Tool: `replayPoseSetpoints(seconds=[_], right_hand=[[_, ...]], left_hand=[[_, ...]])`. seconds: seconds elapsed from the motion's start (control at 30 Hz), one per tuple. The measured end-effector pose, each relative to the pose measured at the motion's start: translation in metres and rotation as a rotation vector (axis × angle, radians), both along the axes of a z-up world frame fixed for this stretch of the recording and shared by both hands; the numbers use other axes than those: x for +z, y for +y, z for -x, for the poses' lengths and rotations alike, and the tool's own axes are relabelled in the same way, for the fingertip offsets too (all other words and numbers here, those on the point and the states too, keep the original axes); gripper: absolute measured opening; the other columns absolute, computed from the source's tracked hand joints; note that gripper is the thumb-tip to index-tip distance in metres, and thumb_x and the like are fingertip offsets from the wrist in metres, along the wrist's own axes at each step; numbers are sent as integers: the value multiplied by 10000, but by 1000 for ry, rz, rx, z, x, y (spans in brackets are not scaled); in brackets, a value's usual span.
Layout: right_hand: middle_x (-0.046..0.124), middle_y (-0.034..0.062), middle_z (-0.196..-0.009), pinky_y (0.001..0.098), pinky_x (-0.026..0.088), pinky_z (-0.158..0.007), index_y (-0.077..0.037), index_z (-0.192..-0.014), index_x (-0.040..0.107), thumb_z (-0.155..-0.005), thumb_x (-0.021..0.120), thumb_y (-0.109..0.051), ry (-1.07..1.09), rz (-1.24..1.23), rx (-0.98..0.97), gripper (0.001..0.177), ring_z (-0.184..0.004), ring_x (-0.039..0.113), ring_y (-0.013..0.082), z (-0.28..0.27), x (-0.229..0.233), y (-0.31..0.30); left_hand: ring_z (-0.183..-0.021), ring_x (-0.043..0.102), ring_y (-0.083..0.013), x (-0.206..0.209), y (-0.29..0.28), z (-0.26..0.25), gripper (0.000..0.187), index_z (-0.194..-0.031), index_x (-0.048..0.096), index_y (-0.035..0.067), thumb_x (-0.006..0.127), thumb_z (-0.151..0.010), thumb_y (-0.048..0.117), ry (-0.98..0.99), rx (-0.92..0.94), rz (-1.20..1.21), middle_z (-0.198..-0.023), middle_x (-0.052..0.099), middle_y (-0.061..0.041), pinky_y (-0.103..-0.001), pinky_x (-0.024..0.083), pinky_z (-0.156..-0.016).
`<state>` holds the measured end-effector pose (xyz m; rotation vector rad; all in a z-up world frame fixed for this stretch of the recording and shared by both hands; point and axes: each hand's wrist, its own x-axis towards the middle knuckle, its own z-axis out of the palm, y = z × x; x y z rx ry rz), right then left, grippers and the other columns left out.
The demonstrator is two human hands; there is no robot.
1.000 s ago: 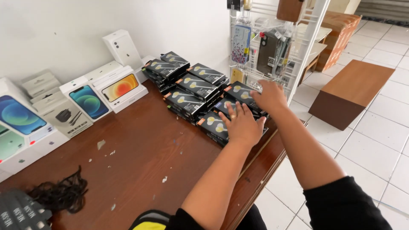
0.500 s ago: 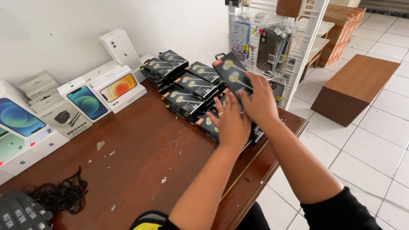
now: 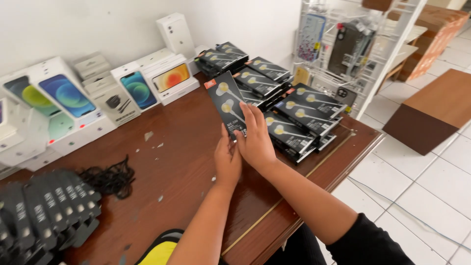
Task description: Cleaning and inspecting earphone product boxes using a cloth and adjusting labels on a display table.
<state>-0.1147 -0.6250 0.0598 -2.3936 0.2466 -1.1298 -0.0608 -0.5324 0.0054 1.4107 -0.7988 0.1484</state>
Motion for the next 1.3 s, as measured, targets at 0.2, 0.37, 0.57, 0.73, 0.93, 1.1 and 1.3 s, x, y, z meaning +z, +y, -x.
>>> replayPoseSetpoints(seconds=[0.2, 0.37, 0.57, 0.73, 0.93, 1.1, 1.3], right_hand=[[348, 233, -1477, 502, 426, -1149, -87, -1624, 186, -937, 671, -155, 38, -110, 216, 843, -1400, 429, 446, -23, -22, 49], [333, 234, -1494, 492, 421, -1161, -103, -1628, 157, -889, 709, -90, 110, -119, 305, 922, -1411, 420, 432, -43, -32, 73], [370, 221, -1540, 463, 366, -1195, -60, -1618, 192, -855, 698, -3, 58, -128, 370, 917, -1437, 407, 390, -61, -30, 81], [442, 219, -1550, 459, 380, -1176, -49, -1619, 209, -842, 678, 37, 15, -221, 451, 912, -1416, 446, 363, -74, -51, 70], [495, 215, -1521, 493, 419, -1137, -107, -1631, 173, -832, 646, 100, 20, -445, 502, 951, -1369, 492, 388, -71, -52, 58], [542, 155, -1479, 482, 541, -1025, -171, -1612, 255, -869, 649, 51, 140, -602, 384, 870, -1284, 586, 378, -72, -55, 54], [601, 135, -1423, 402, 584, -956, -168, -1527, 463, -861, 700, 0, 158, -663, 397, 727, -1231, 638, 320, -83, -77, 43]], left_hand=[[-1211, 641, -344, -7, 80, -22, 586, -1533, 459, 101, 607, -967, 64, 24, 184, -138, -1355, 633, -218, -409, 598, -940], [-1162, 679, -331, -20, 111, -43, 603, -1516, 478, 95, 615, -937, -9, 184, 217, -100, -1374, 628, -226, -378, 630, -886], [-1176, 655, -379, -25, 112, -59, 628, -1543, 419, 85, 580, -951, -49, 308, 244, -77, -1403, 584, -260, -385, 653, -831], [-1210, 622, -424, -32, 109, -70, 655, -1558, 400, 116, 565, -950, -66, 389, 258, -99, -1425, 557, -273, -419, 660, -826], [-1243, 606, -405, -25, 104, -64, 692, -1571, 398, 182, 575, -947, -60, 474, 233, -29, -1465, 540, -233, -431, 634, -877], [-1206, 654, -325, -26, 104, -62, 677, -1521, 486, 188, 666, -899, -9, 454, 251, -32, -1387, 624, -206, -377, 629, -917], [-1185, 676, -304, -26, 102, -60, 658, -1487, 536, 159, 697, -873, -14, 435, 216, 12, -1356, 656, -189, -380, 601, -949]])
